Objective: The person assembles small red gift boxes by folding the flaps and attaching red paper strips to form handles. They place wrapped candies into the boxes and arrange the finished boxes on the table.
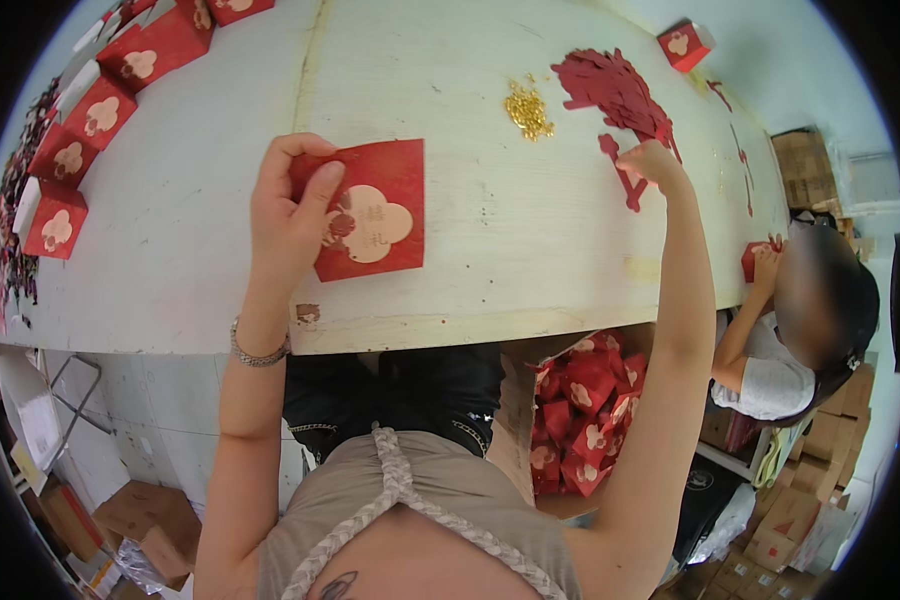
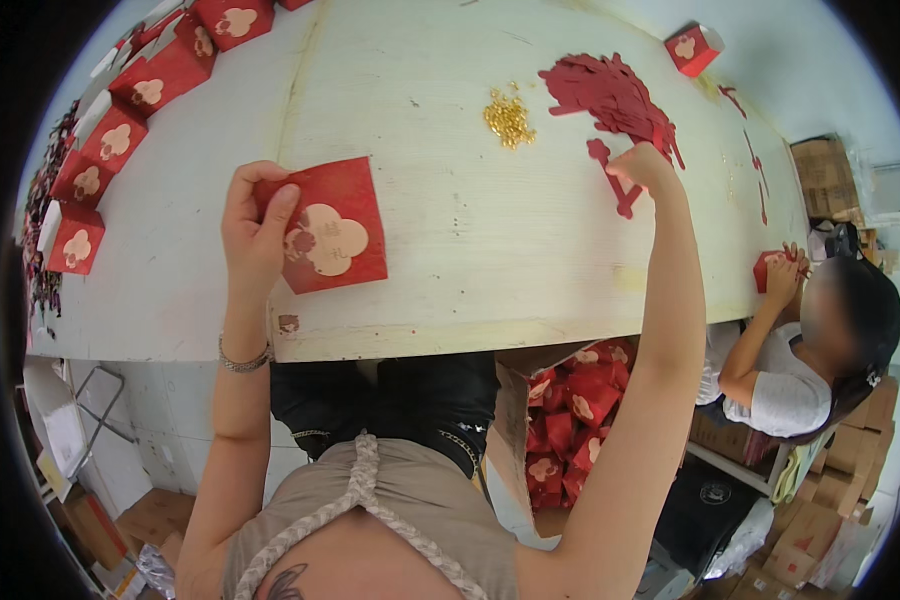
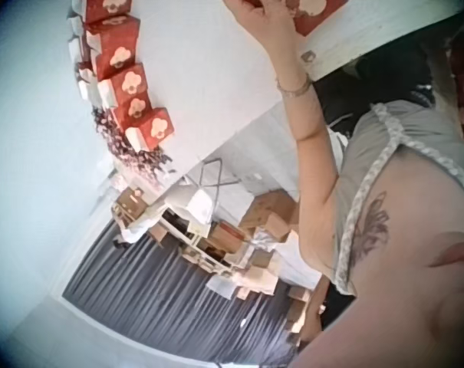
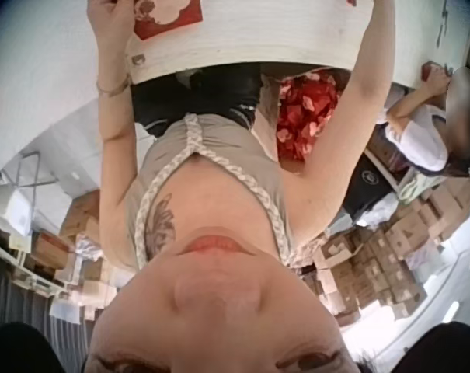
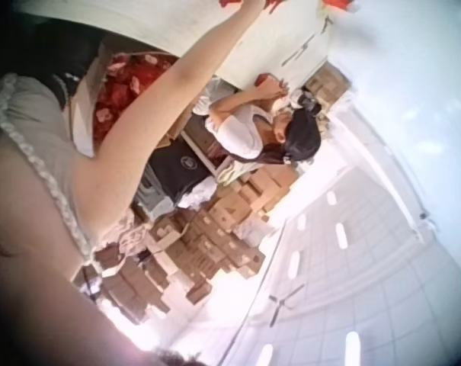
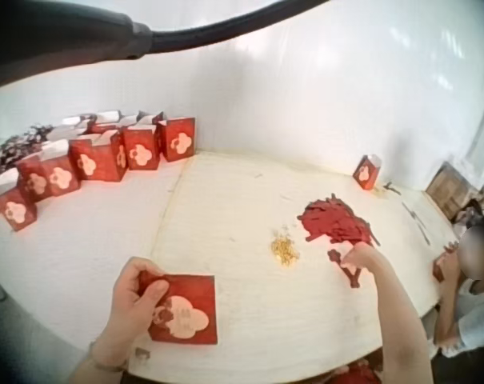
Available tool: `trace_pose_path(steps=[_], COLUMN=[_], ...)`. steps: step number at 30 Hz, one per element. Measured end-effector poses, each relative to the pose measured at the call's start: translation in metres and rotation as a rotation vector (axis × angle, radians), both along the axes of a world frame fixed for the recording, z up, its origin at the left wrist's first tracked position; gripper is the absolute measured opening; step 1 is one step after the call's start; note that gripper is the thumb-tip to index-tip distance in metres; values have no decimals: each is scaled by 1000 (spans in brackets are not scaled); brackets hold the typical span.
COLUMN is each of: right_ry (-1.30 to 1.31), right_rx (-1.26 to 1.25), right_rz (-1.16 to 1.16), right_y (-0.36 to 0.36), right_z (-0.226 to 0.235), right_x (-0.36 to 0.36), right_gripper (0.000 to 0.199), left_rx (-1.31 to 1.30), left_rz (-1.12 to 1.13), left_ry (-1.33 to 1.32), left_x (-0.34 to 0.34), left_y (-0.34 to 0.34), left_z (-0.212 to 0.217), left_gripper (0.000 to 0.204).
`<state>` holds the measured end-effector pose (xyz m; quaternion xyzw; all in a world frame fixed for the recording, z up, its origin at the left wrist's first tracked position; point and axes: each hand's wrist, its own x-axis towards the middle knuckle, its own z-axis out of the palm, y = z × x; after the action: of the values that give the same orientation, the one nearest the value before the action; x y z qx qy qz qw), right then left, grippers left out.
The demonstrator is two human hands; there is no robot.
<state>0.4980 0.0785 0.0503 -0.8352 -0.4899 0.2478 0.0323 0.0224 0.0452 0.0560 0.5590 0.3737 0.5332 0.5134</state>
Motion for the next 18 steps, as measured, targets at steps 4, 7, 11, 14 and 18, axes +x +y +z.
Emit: trace_pose_path(steps=[4,7,11,14,18], right_ry=[66,458,-168,-248,-262], right_rx=[290,906,1467,1432,1453], right_rz=[-16,136,1183,1353,1336], right_y=[-27,-37,-42,-43,-38], right_z=[9,49,67,56,43], right_x=[-33,-148,-239,-262,-251], right_gripper=[8,24,21,16,19], left_rx=[-27,-116,-159,-161,-125], left_rz=[-92,-200,-343,-370,-330], left_ry=[7,49,35,-3,37], left_x=[4,1,7,9,8], left_y=[2,3,3,4,8], left_z=[-3,3,5,6,2], left_gripper=[11,10,11,12,11])
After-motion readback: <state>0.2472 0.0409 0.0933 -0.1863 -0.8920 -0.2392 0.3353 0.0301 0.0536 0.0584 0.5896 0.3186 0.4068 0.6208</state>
